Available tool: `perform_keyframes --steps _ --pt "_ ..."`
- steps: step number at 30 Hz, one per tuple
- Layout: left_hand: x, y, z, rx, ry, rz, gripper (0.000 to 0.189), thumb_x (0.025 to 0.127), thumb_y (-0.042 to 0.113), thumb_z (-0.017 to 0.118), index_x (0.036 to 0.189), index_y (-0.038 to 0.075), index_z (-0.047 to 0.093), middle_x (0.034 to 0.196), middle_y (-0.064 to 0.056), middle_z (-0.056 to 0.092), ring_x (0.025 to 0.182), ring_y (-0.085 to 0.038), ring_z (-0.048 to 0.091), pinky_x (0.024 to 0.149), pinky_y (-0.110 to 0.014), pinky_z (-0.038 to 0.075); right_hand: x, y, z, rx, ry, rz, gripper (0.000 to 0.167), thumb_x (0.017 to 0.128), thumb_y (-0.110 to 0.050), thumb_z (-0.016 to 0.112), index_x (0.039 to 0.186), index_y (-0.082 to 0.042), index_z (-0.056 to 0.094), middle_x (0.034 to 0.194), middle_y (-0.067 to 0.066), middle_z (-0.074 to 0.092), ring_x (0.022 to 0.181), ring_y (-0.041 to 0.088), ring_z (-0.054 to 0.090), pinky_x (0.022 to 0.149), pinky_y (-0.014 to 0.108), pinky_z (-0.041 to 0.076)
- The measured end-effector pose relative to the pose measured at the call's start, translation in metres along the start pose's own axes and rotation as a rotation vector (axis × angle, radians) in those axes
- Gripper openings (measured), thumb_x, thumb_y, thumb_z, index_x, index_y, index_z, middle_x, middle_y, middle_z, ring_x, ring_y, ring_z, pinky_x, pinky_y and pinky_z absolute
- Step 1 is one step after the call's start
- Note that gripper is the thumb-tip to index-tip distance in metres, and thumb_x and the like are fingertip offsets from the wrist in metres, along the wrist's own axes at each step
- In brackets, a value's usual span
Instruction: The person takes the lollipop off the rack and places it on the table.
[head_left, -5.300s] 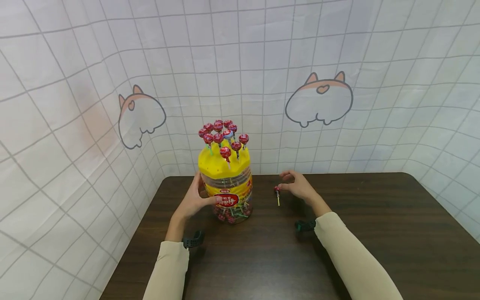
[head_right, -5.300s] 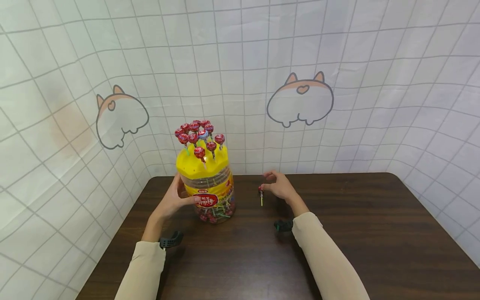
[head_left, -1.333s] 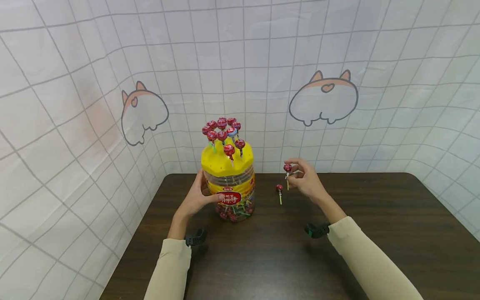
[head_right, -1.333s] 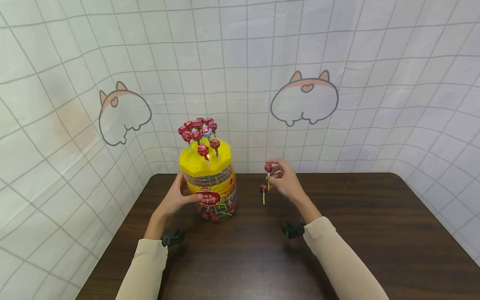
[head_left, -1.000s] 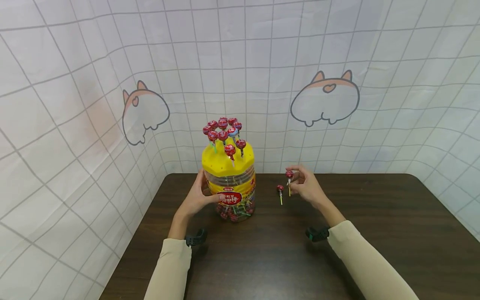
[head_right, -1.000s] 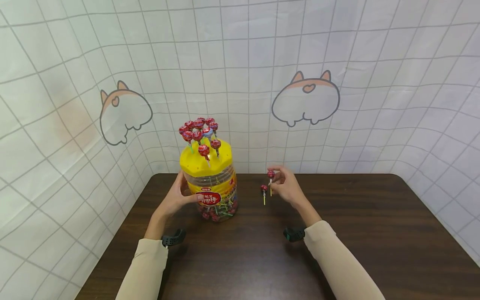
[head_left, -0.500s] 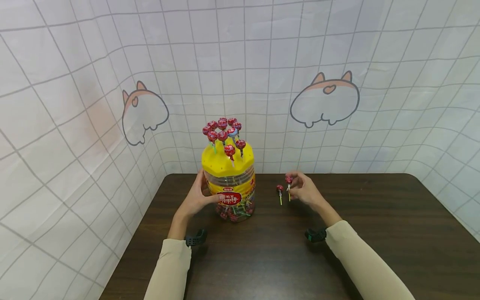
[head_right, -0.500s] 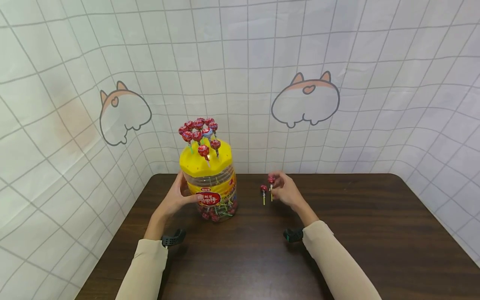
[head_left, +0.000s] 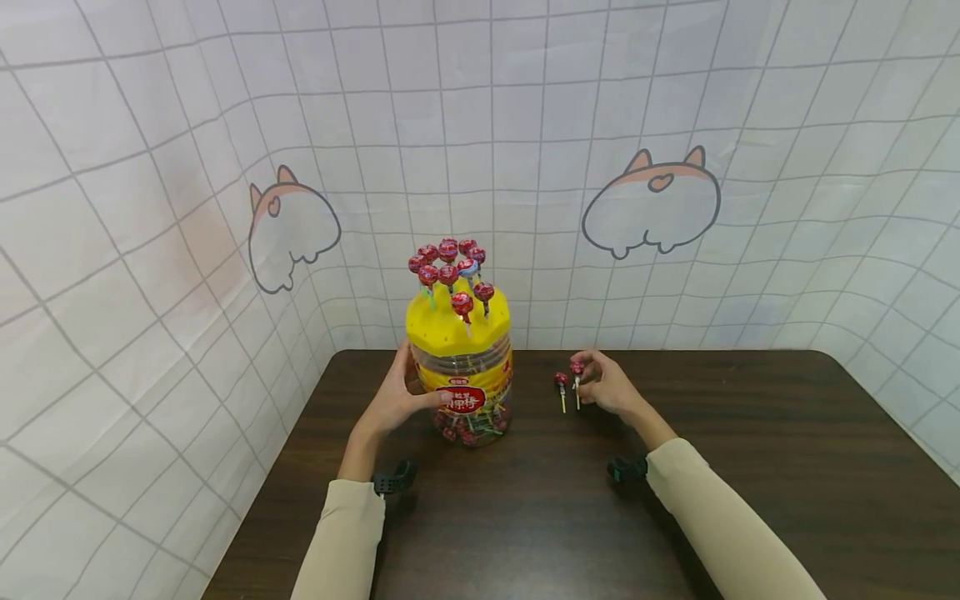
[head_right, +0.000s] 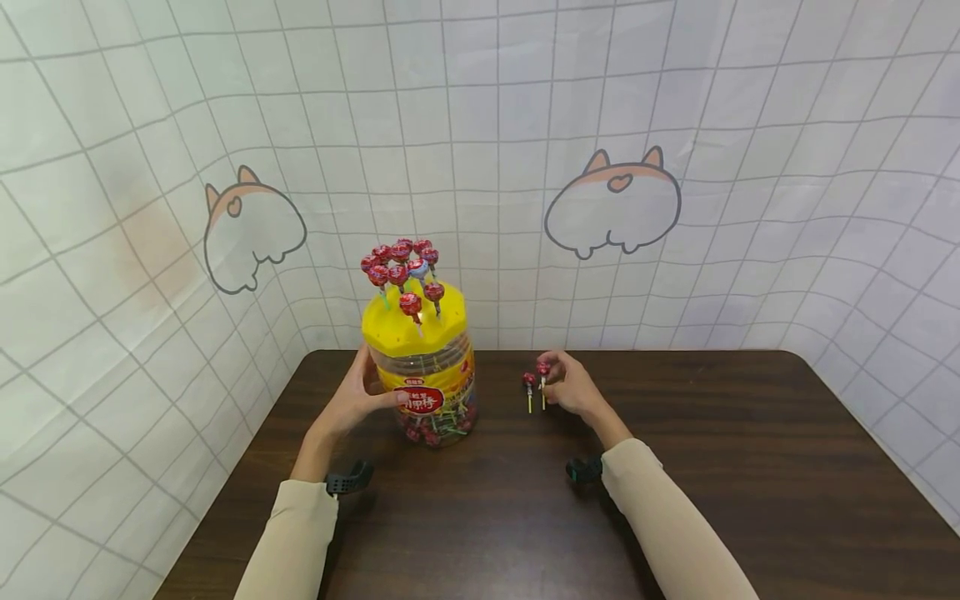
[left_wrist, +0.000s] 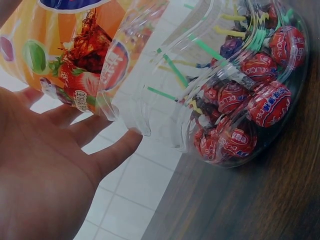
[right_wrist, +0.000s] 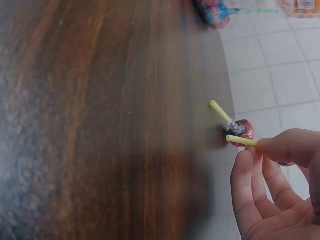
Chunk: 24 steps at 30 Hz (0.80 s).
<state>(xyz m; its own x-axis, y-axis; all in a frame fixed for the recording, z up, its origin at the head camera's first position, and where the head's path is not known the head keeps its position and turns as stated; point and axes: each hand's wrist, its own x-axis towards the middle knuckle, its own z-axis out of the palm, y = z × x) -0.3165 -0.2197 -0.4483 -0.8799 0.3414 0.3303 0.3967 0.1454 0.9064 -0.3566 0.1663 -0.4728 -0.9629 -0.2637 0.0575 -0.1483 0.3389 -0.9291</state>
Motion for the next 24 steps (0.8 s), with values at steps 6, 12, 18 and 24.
perform_keyframes --steps 6,12,18,24 --pt "-0.001 0.002 0.000 -0.002 0.001 -0.002 0.099 0.087 0.015 0.081 0.161 0.033 0.018 0.150 -0.011 0.047 0.133 -0.035 0.052 0.109 -0.063 0.045 0.002 0.008 0.002 -0.008 -0.004 0.002 0.055 0.087 0.017 0.060 0.139 0.005 0.047 0.107 0.031 0.056 0.085 0.030 0.062 0.076 0.044 0.060" --pt "-0.002 0.002 0.001 0.013 0.001 -0.023 0.097 0.086 0.019 0.082 0.159 0.037 0.020 0.148 -0.007 0.049 0.132 -0.033 0.054 0.108 -0.059 0.048 0.007 0.023 0.003 -0.080 0.018 -0.016 0.054 0.089 0.013 0.061 0.140 0.002 0.048 0.106 0.025 0.057 0.084 0.026 0.061 0.071 0.036 0.059" --pt "-0.002 0.002 0.000 0.012 -0.004 -0.016 0.097 0.086 0.022 0.083 0.159 0.037 0.021 0.148 -0.007 0.049 0.132 -0.034 0.054 0.107 -0.059 0.049 0.009 0.027 0.001 -0.179 0.032 -0.068 0.053 0.086 0.012 0.066 0.135 0.002 0.053 0.102 0.023 0.060 0.087 0.026 0.056 0.070 0.032 0.047" --pt "-0.002 0.002 0.000 0.004 -0.010 -0.011 0.096 0.086 0.021 0.082 0.158 0.036 0.022 0.148 -0.007 0.049 0.132 -0.033 0.054 0.107 -0.058 0.049 0.012 0.031 -0.003 -0.255 0.030 -0.086 0.050 0.087 0.008 0.071 0.134 0.001 0.055 0.103 0.021 0.061 0.089 0.027 0.059 0.072 0.034 0.047"
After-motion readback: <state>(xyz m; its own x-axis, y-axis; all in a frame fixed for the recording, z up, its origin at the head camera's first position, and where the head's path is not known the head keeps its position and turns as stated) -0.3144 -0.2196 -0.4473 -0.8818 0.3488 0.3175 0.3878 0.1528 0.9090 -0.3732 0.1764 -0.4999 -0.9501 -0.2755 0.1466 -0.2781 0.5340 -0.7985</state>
